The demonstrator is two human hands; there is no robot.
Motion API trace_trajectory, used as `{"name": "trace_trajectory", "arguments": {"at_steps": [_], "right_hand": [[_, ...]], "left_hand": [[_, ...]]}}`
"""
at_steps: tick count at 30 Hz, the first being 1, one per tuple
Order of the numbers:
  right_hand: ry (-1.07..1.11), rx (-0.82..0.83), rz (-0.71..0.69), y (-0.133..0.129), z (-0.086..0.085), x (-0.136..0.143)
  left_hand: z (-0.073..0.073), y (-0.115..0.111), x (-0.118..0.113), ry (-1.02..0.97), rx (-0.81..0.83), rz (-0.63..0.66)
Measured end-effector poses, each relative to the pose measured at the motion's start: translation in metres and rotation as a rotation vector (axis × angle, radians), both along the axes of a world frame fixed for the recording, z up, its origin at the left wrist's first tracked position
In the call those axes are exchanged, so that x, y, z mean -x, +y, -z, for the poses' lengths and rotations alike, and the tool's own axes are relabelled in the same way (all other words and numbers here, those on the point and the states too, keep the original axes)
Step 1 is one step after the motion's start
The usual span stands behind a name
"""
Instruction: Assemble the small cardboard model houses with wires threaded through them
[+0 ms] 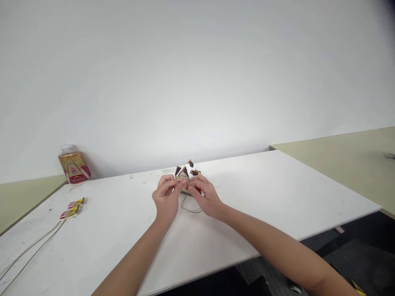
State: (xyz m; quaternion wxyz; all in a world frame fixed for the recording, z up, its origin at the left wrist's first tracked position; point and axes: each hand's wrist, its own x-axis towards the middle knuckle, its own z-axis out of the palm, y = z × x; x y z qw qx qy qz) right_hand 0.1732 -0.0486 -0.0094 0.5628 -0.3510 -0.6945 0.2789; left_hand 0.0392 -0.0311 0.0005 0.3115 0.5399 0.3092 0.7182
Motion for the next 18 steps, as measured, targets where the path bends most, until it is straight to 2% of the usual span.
{"name": "trace_trajectory", "arguments": {"at_steps": [5, 8, 11, 14, 18], "right_hand": [[0.089, 0.148, -0.092, -0.002, 0.005, 0.006], [0.307, 0.336, -0.195, 0.0, 0.003, 0.006], [0.587, 0.489, -0.274, 0.004, -0.003, 0.003], [0.755, 0.51, -0.236, 0.011, -0.008, -0.006], [0.853, 0.546, -0.058, 0.026, -0.009, -0.025]], "left_hand": [[0.002, 0.002, 0.001, 0.002, 0.052, 0.025], [0.004, 0.004, 0.002, 0.033, 0.073, 0.039], [0.006, 0.005, 0.004, 0.179, 0.119, -0.026], [0.009, 0.007, 0.005, 0.385, 0.207, -0.149], [0.018, 0.01, 0.004, 0.577, 0.32, -0.224]]}}
